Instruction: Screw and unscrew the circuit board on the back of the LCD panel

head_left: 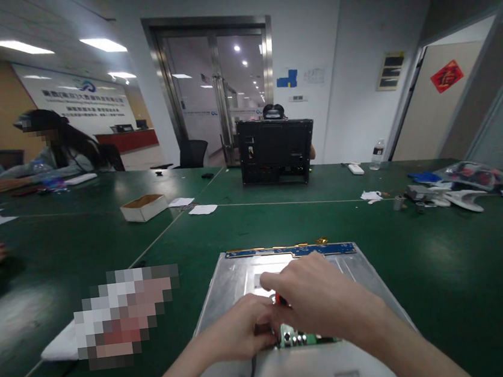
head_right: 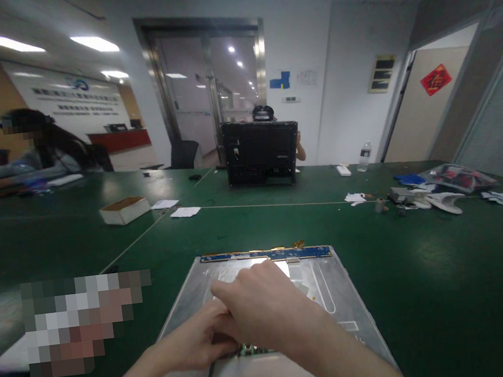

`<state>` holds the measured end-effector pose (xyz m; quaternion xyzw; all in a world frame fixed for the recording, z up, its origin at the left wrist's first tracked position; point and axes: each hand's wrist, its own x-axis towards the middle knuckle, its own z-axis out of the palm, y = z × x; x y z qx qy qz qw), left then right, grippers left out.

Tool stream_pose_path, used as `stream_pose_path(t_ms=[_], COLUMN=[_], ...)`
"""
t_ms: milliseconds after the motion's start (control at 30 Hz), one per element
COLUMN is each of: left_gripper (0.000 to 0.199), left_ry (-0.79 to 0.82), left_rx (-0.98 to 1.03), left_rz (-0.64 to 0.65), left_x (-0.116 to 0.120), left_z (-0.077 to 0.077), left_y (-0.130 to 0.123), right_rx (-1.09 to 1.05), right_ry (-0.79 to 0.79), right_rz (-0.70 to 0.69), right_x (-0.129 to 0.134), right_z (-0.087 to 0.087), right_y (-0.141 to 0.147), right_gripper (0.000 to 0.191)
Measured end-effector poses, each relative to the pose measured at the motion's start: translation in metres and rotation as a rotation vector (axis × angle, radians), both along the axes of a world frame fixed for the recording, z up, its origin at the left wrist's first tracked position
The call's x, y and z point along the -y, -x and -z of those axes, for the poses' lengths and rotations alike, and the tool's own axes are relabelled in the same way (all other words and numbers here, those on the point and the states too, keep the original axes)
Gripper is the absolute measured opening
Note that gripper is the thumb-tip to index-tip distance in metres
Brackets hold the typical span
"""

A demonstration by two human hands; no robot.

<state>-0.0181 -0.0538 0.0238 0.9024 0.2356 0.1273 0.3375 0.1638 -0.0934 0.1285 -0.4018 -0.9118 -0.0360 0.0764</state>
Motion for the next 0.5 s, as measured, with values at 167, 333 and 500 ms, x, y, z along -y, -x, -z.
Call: stream_pose_path(t_ms=[167,333,500], left_gripper=[0.013,0.012,0.007], left_ry=[0.040,-0.016,-0.057], left_rx=[0.009,-0.024,-0.021], left_rz=[-0.056,-0.049,-0.028], left_x=[0.0019,-0.0005,-0.0014], left_z=[-0.0012,0.0011,0.0038], left_y=[0.0010,0.0029,0.0026], right_rx=[0.001,-0.014,-0.001], right_ry=[0.028,0.065,0.029], right_rz=[-0.022,-0.115,-0.058], right_x=[0.0031,0.0074,0.0054], right_z=[-0.0035,-0.0067,-0.0038], right_y=[0.0009,-0.0026,-0.0017], right_gripper=[0.017,0.016,0.018])
